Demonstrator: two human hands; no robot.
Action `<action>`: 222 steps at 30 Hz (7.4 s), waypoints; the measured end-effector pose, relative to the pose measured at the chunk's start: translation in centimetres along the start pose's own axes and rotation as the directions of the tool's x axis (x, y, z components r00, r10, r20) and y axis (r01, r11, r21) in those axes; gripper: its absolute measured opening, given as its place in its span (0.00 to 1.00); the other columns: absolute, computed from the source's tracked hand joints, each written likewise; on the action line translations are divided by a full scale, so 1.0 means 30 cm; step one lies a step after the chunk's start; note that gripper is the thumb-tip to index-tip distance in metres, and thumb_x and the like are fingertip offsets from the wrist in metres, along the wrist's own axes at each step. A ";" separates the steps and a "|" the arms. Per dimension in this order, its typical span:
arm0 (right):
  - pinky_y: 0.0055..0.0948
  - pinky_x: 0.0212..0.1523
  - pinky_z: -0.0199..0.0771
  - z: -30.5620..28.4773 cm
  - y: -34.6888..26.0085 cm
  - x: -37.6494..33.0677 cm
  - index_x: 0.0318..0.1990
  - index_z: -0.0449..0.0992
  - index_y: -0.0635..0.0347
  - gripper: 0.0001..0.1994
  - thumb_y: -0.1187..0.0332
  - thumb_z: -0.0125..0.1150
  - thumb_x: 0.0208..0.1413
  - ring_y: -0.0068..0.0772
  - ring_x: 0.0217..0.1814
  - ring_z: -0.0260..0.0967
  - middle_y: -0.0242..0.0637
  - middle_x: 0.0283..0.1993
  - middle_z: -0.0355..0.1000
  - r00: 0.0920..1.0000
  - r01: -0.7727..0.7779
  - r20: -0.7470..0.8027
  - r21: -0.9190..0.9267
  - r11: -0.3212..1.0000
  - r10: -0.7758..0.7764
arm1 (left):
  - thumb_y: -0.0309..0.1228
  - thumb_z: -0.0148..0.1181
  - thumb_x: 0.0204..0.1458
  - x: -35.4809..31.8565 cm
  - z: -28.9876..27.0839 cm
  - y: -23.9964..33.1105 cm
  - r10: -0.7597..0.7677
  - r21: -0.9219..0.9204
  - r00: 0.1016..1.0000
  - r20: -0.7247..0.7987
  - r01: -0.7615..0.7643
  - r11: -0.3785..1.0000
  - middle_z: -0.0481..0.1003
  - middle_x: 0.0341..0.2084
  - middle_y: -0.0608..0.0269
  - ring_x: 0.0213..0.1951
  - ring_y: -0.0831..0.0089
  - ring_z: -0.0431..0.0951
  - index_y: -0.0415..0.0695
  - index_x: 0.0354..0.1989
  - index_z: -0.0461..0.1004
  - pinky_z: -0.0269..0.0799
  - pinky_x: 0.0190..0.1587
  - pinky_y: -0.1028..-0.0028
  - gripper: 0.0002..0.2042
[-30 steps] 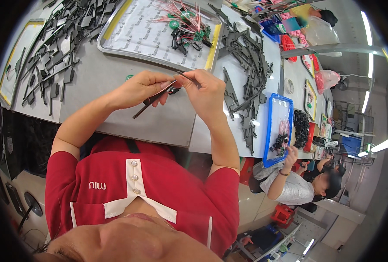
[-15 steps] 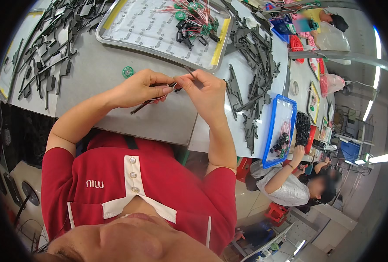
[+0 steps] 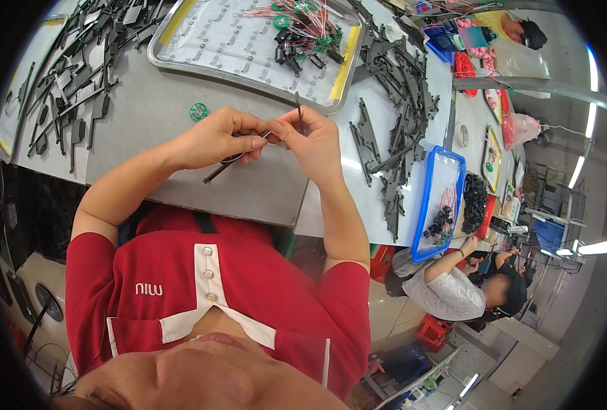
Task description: Assembling electronic components by fitting wires and small parts into a plastic housing.
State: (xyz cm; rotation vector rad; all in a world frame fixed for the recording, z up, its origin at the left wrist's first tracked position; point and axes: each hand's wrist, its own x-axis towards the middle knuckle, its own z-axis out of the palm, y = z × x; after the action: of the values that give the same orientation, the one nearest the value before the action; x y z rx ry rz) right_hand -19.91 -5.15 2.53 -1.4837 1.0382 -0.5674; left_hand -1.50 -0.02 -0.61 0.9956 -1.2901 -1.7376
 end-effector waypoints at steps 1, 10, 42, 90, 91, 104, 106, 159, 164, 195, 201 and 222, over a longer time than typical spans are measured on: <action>0.18 0.30 0.70 0.002 0.003 -0.002 0.30 0.74 0.64 0.07 0.70 0.63 0.51 0.18 0.27 0.70 0.34 0.25 0.74 1.000 0.001 -0.001 -0.001 1.000 -0.001 | 0.33 0.52 0.55 0.002 0.001 -0.003 -0.002 0.013 1.000 0.006 0.002 1.000 0.72 0.20 0.68 0.22 0.83 0.68 0.36 0.34 0.75 0.65 0.25 0.79 0.11; 0.15 0.26 0.63 -0.004 0.028 0.002 0.32 0.74 0.63 0.07 0.68 0.61 0.54 0.16 0.28 0.68 0.30 0.27 0.72 1.000 -0.021 -0.017 0.107 0.994 0.023 | 0.33 0.51 0.56 -0.002 0.007 0.011 -0.012 0.012 0.999 -0.042 0.013 1.000 0.71 0.20 0.68 0.21 0.83 0.67 0.36 0.32 0.75 0.64 0.25 0.80 0.12; 0.13 0.29 0.58 -0.023 0.005 -0.014 0.58 0.66 0.56 0.18 0.66 0.48 0.61 0.14 0.28 0.56 0.21 0.30 0.62 0.990 0.113 0.083 -0.028 0.993 -0.110 | 0.31 0.50 0.57 -0.005 -0.014 0.031 0.080 -0.046 0.978 -0.195 -0.090 0.995 0.69 0.19 0.70 0.22 0.85 0.65 0.35 0.34 0.74 0.64 0.24 0.82 0.11; 0.14 0.24 0.55 -0.018 0.011 0.000 0.37 0.76 0.60 0.08 0.67 0.62 0.53 0.14 0.24 0.57 0.25 0.27 0.65 0.852 0.370 -0.344 -0.134 0.919 -0.394 | 0.30 0.63 0.48 0.008 -0.052 0.026 -0.121 -0.377 0.992 0.025 0.121 0.918 0.72 0.22 0.65 0.19 0.82 0.68 0.41 0.34 0.72 0.61 0.21 0.86 0.09; 0.14 0.24 0.56 -0.015 0.019 0.005 0.37 0.76 0.60 0.07 0.68 0.62 0.52 0.16 0.24 0.58 0.26 0.28 0.65 0.721 0.429 -0.353 -0.448 0.785 -0.596 | 0.30 0.62 0.49 0.014 -0.065 0.020 -0.090 -0.406 0.994 0.065 0.109 0.907 0.72 0.22 0.66 0.17 0.84 0.65 0.41 0.36 0.71 0.58 0.19 0.86 0.09; 0.21 0.23 0.70 -0.020 0.004 0.021 0.34 0.78 0.56 0.11 0.80 0.66 0.39 0.26 0.26 0.70 0.32 0.30 0.71 0.540 0.684 0.166 -0.658 0.316 -0.825 | 0.29 0.58 0.51 -0.003 -0.069 0.052 -0.082 -0.488 0.988 0.131 0.136 0.862 0.69 0.22 0.67 0.15 0.86 0.57 0.42 0.43 0.66 0.49 0.17 0.84 0.13; 0.20 0.25 0.71 -0.025 0.002 0.020 0.34 0.79 0.58 0.10 0.79 0.65 0.41 0.25 0.27 0.71 0.33 0.30 0.72 0.529 0.699 0.182 -0.647 0.304 -0.829 | 0.29 0.58 0.50 -0.005 -0.068 0.053 -0.090 -0.479 0.988 0.128 0.141 0.867 0.68 0.21 0.68 0.15 0.86 0.56 0.42 0.43 0.66 0.48 0.17 0.84 0.13; 0.21 0.27 0.74 -0.022 -0.040 -0.012 0.36 0.79 0.57 0.11 0.79 0.65 0.43 0.29 0.29 0.73 0.35 0.31 0.74 0.611 0.702 0.322 -0.642 0.307 -0.723 | 0.30 0.56 0.50 -0.012 -0.063 0.045 -0.100 -0.329 0.993 0.068 0.117 0.937 0.64 0.17 0.71 0.14 0.86 0.53 0.45 0.29 0.64 0.44 0.16 0.81 0.07; 0.21 0.28 0.74 -0.022 -0.040 -0.012 0.36 0.79 0.58 0.10 0.79 0.65 0.43 0.29 0.29 0.73 0.35 0.31 0.74 0.634 0.691 0.321 -0.642 0.331 -0.703 | 0.31 0.56 0.50 -0.013 -0.061 0.041 -0.091 -0.285 0.995 0.045 0.100 0.953 0.64 0.17 0.71 0.15 0.86 0.53 0.45 0.29 0.63 0.44 0.17 0.81 0.08; 0.26 0.33 0.62 -0.048 -0.102 0.010 0.45 0.76 0.45 0.20 0.73 0.56 0.40 0.25 0.27 0.63 0.22 0.27 0.68 0.715 0.536 0.597 -0.802 -0.265 -0.364 | 0.28 0.56 0.47 0.027 -0.073 -0.026 -0.232 -0.217 0.973 -0.011 0.225 0.950 0.64 0.16 0.71 0.15 0.85 0.58 0.44 0.29 0.67 0.48 0.14 0.82 0.05; 0.27 0.33 0.62 -0.036 -0.087 0.013 0.44 0.76 0.45 0.19 0.74 0.55 0.41 0.26 0.27 0.64 0.23 0.27 0.69 0.745 0.529 0.578 -0.816 -0.232 -0.335 | 0.27 0.56 0.46 0.037 -0.071 -0.046 -0.259 -0.216 0.965 -0.036 0.246 0.945 0.65 0.16 0.70 0.15 0.85 0.58 0.43 0.29 0.66 0.49 0.14 0.82 0.05; 0.27 0.26 0.65 0.129 -0.037 0.002 0.38 0.77 0.59 0.12 0.72 0.55 0.42 0.29 0.23 0.68 0.30 0.24 0.68 0.862 0.271 0.420 -0.855 -0.442 -0.284 | 0.26 0.53 0.48 0.057 -0.040 -0.078 -0.255 -0.188 0.925 -0.281 0.207 0.960 0.66 0.18 0.68 0.16 0.82 0.60 0.43 0.28 0.65 0.51 0.15 0.78 0.03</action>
State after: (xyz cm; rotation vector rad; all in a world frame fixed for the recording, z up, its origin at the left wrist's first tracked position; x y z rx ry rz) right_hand -16.35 -3.26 2.79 -3.5345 1.0215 0.2867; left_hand -1.40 -1.50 -3.39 1.3064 -0.8557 -1.7440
